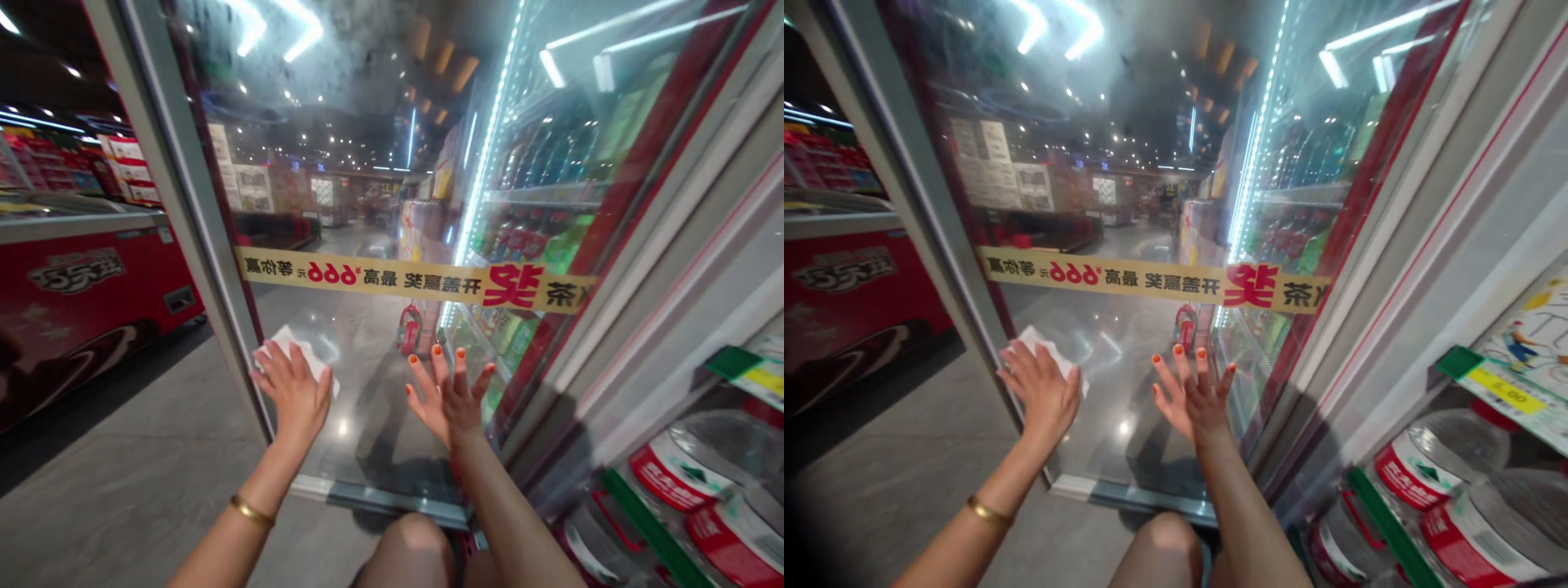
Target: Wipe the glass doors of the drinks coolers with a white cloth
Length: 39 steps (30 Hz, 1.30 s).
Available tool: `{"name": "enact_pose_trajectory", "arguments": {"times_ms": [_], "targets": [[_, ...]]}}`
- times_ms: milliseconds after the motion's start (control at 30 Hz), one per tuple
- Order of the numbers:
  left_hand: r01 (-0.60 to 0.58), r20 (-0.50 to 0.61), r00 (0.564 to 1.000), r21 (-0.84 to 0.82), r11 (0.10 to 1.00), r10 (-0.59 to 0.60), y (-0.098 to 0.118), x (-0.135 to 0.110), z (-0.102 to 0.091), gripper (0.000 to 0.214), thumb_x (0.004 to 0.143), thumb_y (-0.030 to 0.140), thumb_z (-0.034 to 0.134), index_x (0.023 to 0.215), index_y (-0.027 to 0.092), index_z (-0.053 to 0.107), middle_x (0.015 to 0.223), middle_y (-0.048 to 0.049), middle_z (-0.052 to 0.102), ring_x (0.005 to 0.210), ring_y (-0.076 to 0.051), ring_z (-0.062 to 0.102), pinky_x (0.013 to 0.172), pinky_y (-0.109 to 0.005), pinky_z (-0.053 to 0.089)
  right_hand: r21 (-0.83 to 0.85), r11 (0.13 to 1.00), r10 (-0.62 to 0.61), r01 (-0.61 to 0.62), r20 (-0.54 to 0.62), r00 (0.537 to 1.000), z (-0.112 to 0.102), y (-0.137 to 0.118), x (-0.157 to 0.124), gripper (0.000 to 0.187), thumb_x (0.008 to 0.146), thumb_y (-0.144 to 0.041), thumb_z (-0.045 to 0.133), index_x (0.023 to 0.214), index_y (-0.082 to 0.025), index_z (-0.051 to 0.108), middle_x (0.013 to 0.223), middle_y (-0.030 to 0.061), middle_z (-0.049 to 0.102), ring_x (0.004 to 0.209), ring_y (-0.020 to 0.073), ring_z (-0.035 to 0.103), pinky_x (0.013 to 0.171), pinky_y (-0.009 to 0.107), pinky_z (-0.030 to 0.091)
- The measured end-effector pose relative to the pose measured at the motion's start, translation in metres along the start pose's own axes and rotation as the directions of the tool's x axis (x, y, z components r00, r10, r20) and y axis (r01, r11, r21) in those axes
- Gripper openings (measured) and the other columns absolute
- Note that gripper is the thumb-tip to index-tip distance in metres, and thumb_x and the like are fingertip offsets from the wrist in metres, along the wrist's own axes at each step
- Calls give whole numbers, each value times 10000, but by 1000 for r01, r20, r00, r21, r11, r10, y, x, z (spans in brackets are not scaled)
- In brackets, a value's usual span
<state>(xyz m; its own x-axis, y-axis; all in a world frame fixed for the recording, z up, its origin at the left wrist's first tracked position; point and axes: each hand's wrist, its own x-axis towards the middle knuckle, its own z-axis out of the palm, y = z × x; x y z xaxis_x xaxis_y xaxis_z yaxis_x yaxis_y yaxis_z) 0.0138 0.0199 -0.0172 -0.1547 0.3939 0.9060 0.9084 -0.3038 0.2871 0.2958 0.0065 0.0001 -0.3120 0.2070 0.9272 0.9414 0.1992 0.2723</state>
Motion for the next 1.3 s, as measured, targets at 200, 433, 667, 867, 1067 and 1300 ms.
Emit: {"name": "enact_pose_trajectory", "arguments": {"times_ms": [200, 433, 667, 867, 1067, 1300], "targets": [[-213, -19, 977, -27, 977, 212, 63, 50, 18, 949, 1072, 568, 552, 1802, 272, 22, 1884, -132, -51, 1726, -378, -184, 1391, -713, -52, -23, 1000, -14, 13, -30, 999, -3, 0, 5, 568, 954, -483, 727, 1512, -396, 673, 1625, 70, 613, 1707, 373, 249, 1385, 713, 5], [-250, 95, 965, 64, 966, 243, 29, -27, 11, 958, 1036, 410, 652, 1801, 312, 84, 1876, -138, 131, 1751, -352, -66, 1406, -703, 10, 83, 995, 58, -61, 43, 997, -14, 2, -1, 728, 948, -444, 743, 1626, -253, 562, 1711, 165, 526, 1656, 389, 389, 1411, 669, 99], [-166, -129, 978, -8, 986, 164, 94, 61, 9, 990, 1047, 405, 644, 1800, 278, 15, 1883, -118, -26, 1745, -345, -132, 1411, -676, -8, -59, 984, 161, -168, -105, 981, -20, 47, -15, 891, 1015, -404, 641, 1786, -225, 232, 1880, 170, 99, 1739, 444, 103, 1326, 817, 229], [-540, 43, 842, 80, 838, 538, 95, -15, 15, 784, 1032, 583, 652, 1730, 477, 311, 1850, 118, 177, 1761, -258, 49, 1448, -553, -37, -93, 984, 142, -153, -111, 984, -13, 51, -19, 883, 1030, -415, 606, 1786, -185, 211, 1874, 211, 89, 1742, 441, 73, 1330, 821, 185], [-263, -23, 963, 105, 959, 267, 88, 26, 7, 1028, 1001, 539, 712, 1793, 293, 104, 1876, -103, 1, 1740, -383, -136, 1385, -715, -51, -103, 971, 209, -217, -87, 974, -11, 40, -18, 890, 973, -353, 666, 1763, -197, 286, 1866, 230, 135, 1732, 480, 105, 1302, 844, 232], [-659, 155, 747, 41, 751, 646, 125, -3, 14, 809, 1007, 630, 675, 1725, 436, 356, 1847, 76, 212, 1759, -261, -52, 1432, -524, -68, 103, 955, 283, -278, -34, 959, -23, 53, -23, 747, 1056, -282, 410, 1767, -229, 185, 1796, 242, 311, 1717, 398, 230, 1281, 736, 363]]}}
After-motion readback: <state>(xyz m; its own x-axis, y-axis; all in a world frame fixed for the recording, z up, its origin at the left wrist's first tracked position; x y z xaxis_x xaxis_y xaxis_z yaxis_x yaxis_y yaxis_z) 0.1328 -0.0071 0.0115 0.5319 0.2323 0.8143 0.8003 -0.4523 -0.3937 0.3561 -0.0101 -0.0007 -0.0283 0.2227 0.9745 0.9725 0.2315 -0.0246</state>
